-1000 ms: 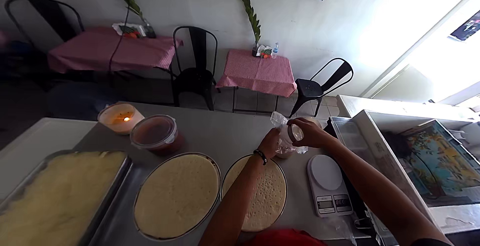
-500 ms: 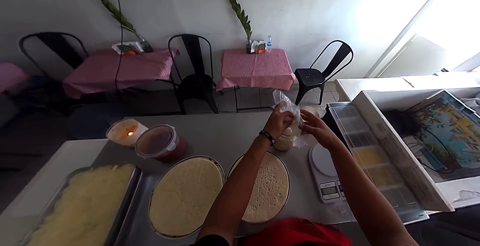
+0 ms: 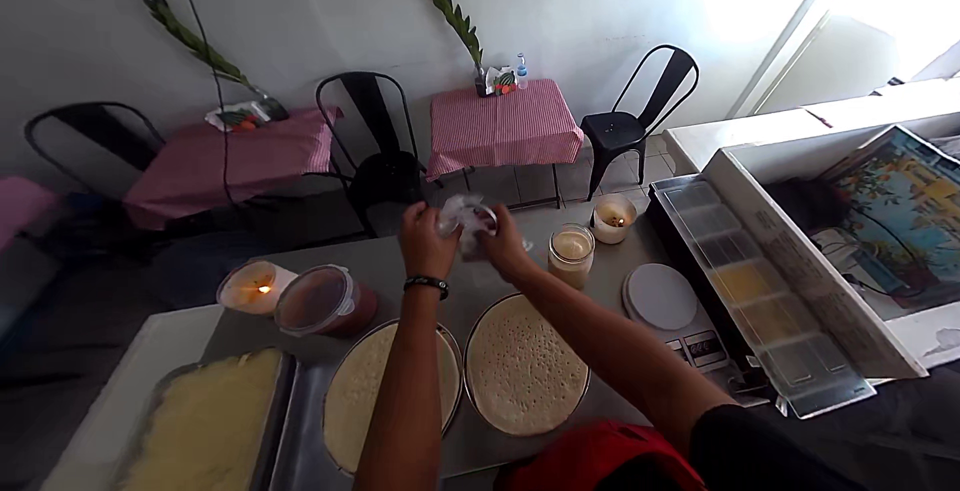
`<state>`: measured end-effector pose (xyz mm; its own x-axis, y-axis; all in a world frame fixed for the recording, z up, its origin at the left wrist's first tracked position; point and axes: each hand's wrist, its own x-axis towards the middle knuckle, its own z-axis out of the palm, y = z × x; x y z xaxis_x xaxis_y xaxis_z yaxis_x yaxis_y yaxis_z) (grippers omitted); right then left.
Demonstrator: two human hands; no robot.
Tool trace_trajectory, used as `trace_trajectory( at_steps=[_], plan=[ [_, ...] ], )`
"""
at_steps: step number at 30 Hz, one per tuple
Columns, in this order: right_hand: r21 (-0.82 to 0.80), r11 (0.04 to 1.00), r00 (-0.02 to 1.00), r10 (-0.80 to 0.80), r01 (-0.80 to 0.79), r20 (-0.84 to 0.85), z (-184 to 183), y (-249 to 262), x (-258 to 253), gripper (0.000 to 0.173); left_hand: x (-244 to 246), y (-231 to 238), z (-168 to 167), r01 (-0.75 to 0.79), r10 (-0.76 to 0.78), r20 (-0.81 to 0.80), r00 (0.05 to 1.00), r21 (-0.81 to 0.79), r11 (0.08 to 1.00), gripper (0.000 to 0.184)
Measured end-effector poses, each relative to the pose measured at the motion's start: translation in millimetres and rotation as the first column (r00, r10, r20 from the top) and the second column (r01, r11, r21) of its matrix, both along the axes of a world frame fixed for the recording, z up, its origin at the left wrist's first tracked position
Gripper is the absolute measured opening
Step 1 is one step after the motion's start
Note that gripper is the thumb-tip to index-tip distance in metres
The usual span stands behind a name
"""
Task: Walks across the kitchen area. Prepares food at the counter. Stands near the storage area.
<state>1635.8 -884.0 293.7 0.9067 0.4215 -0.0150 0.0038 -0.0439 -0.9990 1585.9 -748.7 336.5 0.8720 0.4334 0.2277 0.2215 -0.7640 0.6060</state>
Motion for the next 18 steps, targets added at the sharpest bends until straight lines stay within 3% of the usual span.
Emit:
trace_trajectory(
  at_steps=[2,3,5,8,10,12,14,16,18],
  plan=[
    [0.058,0.996,0.954,0.083,-0.069,-0.288,-36,28,-5,0.056,-10,14,-27,-0.122,0.114,-0.234,0.966,-0.021,0.992,0.049],
    [0.011,0.995,0.929,0.095,-0.097,-0.357,-47,35,-8,0.06,-14,18,-40,-0.166,0.14,-0.351,0.926,-0.046,0.985,0.053],
    [-0.213,0.961,0.951,0.108,-0.174,-0.289,-65,41,-9,0.062,-16,25,-70,-0.234,0.164,-0.487,0.858,-0.085,0.969,0.056],
    [-0.59,0.779,0.975,0.209,-0.211,-0.073,-82,37,-3,0.061,-13,33,-111,-0.288,0.192,-0.579,0.793,-0.077,0.955,0.062],
    [-0.708,0.674,0.959,0.283,-0.212,-0.017,-91,34,-2,0.059,-11,34,-126,-0.298,0.221,-0.624,0.749,-0.019,0.955,0.067],
    [-0.732,0.651,0.944,0.328,-0.199,0.036,-94,30,-8,0.062,-13,33,-128,-0.255,0.254,-0.61,0.751,0.087,0.963,0.068],
    [-0.679,0.719,0.941,0.314,-0.151,0.123,-88,19,-23,0.06,-21,36,-121,-0.152,0.2,-0.476,0.857,0.138,0.979,0.067],
    [-0.604,0.789,0.943,0.274,-0.108,0.19,-74,-5,-46,0.057,-28,42,-109,-0.009,0.025,-0.369,0.929,0.046,0.999,0.063],
    [-0.562,0.823,0.943,0.246,-0.081,0.225,-61,-40,-76,0.053,-30,47,-108,0.136,-0.147,-0.354,0.924,-0.055,0.989,0.054]
  ],
)
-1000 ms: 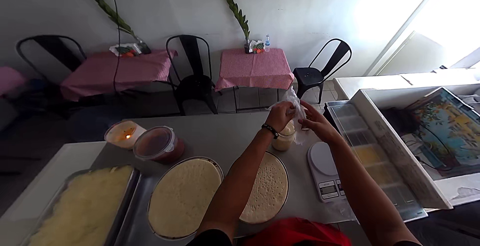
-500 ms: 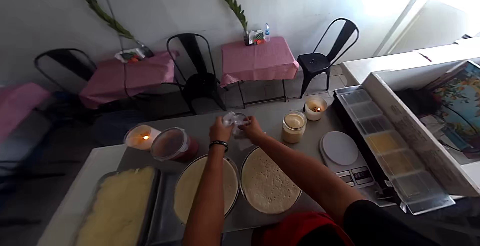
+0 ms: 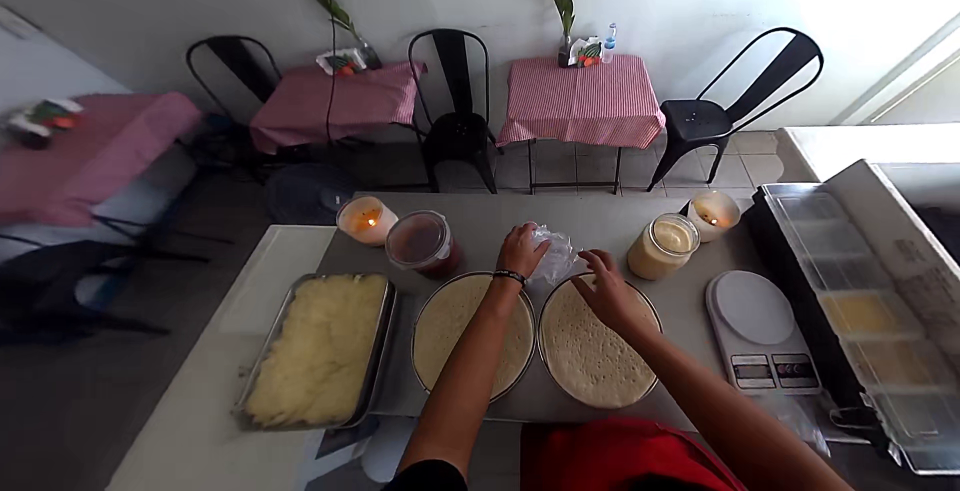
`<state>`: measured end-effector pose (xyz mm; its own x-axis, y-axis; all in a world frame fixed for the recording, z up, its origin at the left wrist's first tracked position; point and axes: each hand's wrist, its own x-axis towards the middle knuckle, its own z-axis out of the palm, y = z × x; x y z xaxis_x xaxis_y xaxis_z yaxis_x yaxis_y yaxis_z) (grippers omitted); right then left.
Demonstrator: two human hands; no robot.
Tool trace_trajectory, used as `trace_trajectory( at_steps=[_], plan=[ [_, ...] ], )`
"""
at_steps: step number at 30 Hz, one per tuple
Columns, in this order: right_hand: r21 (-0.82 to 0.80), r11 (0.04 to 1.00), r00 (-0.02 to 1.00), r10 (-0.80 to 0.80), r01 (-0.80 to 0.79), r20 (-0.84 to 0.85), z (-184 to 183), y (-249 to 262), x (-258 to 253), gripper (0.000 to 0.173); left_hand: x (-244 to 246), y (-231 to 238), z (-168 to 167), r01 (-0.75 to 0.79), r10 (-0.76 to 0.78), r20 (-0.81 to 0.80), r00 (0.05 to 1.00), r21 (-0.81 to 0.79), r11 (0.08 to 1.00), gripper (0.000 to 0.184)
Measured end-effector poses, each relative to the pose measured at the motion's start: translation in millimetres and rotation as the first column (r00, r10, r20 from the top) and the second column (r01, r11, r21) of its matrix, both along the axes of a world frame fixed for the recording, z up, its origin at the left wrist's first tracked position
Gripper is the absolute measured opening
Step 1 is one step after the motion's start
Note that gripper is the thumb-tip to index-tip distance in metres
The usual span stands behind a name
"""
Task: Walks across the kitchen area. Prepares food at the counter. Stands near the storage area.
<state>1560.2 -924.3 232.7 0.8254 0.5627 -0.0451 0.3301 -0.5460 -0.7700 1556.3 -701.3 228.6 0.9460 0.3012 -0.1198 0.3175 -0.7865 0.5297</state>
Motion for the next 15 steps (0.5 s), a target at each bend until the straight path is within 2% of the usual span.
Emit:
trace_trajectory(
  at_steps=[2,4,6,8,10,12,15],
  plan=[
    [0.045,0.998,0.999,-0.035,0.033,0.028,1,-40,-34,0.05,2,7,-15,0.114,-0.113,-0.034,0.993,0.012,0.993,0.044],
    [0.08,0.992,0.993,-0.104,0.1,0.049,-8,-84,-75,0.045,0,11,-37,0.144,-0.147,0.012,0.989,0.116,0.983,0.031],
    [0.032,0.979,0.979,-0.202,0.201,0.014,-11,-123,-111,0.042,4,14,-45,0.057,-0.074,0.121,0.99,0.136,0.989,0.024],
    [-0.068,0.943,0.943,-0.329,0.325,-0.058,-9,-152,-145,0.044,6,14,-38,-0.053,0.046,0.15,0.988,0.045,0.998,0.027],
    [-0.101,0.881,0.875,-0.472,0.463,-0.105,-13,-167,-173,0.044,10,15,-32,-0.08,0.081,0.169,0.982,-0.015,0.997,0.029],
    [-0.063,0.814,0.802,-0.581,0.578,-0.138,-22,-175,-200,0.042,12,12,-40,0.022,-0.024,0.161,0.987,0.012,1.0,0.023],
    [0.013,0.767,0.759,-0.632,0.641,-0.159,-22,-176,-226,0.041,7,5,-40,0.297,-0.295,-0.054,0.954,0.034,0.954,0.029]
  ],
)
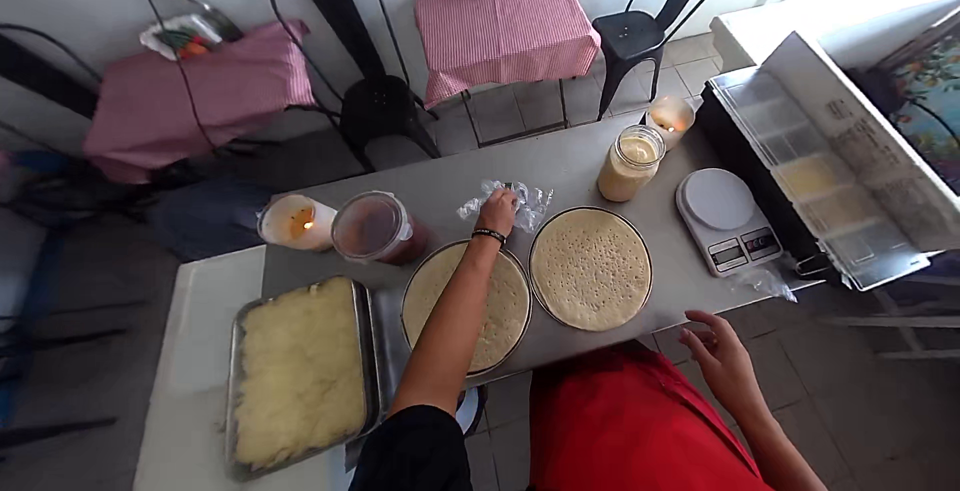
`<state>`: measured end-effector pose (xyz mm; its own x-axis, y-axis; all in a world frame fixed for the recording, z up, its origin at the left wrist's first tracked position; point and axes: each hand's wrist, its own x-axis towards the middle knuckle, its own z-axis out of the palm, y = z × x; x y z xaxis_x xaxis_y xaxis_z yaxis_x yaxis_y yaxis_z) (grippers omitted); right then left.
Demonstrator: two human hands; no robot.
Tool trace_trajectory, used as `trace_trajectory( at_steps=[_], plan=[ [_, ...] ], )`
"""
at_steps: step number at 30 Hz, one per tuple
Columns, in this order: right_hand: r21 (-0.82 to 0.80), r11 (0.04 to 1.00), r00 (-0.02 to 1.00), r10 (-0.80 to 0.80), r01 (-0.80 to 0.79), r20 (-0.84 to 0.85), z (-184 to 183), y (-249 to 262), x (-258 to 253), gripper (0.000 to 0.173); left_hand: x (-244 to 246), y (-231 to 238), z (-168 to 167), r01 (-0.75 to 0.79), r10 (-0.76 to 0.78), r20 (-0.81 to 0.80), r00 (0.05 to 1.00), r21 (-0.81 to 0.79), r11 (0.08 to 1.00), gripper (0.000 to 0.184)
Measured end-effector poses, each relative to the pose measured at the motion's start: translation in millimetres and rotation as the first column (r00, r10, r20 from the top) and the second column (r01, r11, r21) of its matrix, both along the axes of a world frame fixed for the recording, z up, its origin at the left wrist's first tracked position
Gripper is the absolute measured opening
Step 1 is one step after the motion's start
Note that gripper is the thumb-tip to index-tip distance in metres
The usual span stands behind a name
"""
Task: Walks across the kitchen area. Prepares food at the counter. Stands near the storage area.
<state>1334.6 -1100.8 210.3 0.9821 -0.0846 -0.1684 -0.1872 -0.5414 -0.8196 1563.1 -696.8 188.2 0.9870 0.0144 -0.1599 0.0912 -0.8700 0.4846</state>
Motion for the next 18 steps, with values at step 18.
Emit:
trace_trajectory(
  at_steps=[18],
  plan=[
    [0.15,0.988,0.99,-0.015,0.036,-0.142,-22,-36,-13,0.039,-15,-1,8,-0.01,0.026,-0.089,0.996,0.177,0.984,0.055]
  ],
)
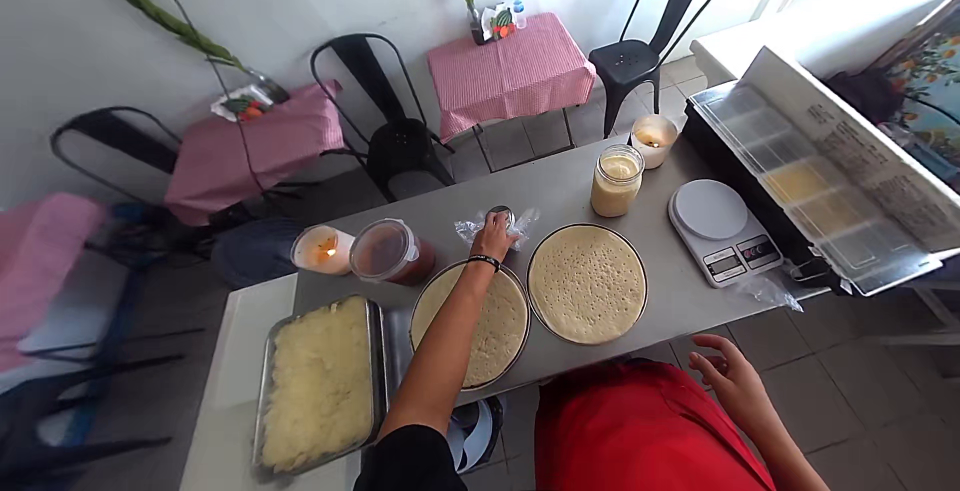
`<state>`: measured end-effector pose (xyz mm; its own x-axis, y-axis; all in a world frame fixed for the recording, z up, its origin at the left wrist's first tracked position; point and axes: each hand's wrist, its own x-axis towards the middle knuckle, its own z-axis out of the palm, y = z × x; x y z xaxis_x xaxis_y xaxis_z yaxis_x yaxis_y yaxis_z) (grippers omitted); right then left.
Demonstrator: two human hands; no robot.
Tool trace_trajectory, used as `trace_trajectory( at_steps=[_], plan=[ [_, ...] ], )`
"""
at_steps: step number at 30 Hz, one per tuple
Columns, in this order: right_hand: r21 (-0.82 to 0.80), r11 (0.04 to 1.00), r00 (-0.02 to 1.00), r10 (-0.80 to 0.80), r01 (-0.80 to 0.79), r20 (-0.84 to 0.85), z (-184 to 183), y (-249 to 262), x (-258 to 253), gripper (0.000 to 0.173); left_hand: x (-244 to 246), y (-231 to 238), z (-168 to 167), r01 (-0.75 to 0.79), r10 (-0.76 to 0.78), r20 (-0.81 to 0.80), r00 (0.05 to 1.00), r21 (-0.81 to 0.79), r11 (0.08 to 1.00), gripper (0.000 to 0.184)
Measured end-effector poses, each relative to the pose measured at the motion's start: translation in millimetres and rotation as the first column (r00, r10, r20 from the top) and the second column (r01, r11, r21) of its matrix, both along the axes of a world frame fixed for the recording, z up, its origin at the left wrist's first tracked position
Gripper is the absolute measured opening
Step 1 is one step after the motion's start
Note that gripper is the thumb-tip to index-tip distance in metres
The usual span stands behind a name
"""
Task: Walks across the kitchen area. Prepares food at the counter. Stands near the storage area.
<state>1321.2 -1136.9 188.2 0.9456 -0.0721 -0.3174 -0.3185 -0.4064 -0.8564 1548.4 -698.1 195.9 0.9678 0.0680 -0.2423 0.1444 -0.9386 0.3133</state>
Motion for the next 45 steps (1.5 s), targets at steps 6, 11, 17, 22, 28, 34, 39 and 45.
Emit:
trace_trajectory(
  at_steps=[6,11,17,22,28,34,39,45],
  plan=[
    [-0.03,0.992,0.993,0.122,-0.121,0.012,-8,-25,28,0.037,-9,-7,13,-0.046,0.059,-0.079,0.995,0.163,0.986,0.043],
    [-0.03,0.983,0.982,0.183,-0.182,0.037,-14,-49,47,0.038,-4,-13,13,-0.045,0.076,-0.272,0.959,0.12,0.992,0.045],
    [0.007,0.978,0.978,0.208,-0.207,-0.014,-27,-71,49,0.036,-14,-15,-17,-0.272,0.269,-0.035,0.962,-0.143,0.952,0.069],
    [0.016,0.972,0.972,0.235,-0.234,-0.019,-32,-80,50,0.035,-18,-19,-8,-0.314,0.321,0.03,0.947,-0.146,0.938,0.057],
    [-0.009,0.962,0.962,0.274,-0.274,0.013,-23,-85,58,0.036,-17,-17,-1,-0.301,0.311,-0.058,0.949,0.133,0.944,0.062],
    [-0.039,0.941,0.942,0.336,-0.336,-0.002,3,-89,64,0.037,-26,-24,14,-0.289,0.301,0.128,0.945,-0.105,0.952,0.049],
    [-0.089,0.93,0.925,0.365,-0.357,0.106,7,-96,58,0.036,-39,-37,38,-0.217,0.228,0.476,0.849,-0.078,0.973,0.039],
    [-0.106,0.848,0.83,0.53,-0.52,0.172,9,-87,48,0.035,-123,-96,80,-0.351,0.468,0.724,0.507,-0.322,0.879,0.066]
  ],
)
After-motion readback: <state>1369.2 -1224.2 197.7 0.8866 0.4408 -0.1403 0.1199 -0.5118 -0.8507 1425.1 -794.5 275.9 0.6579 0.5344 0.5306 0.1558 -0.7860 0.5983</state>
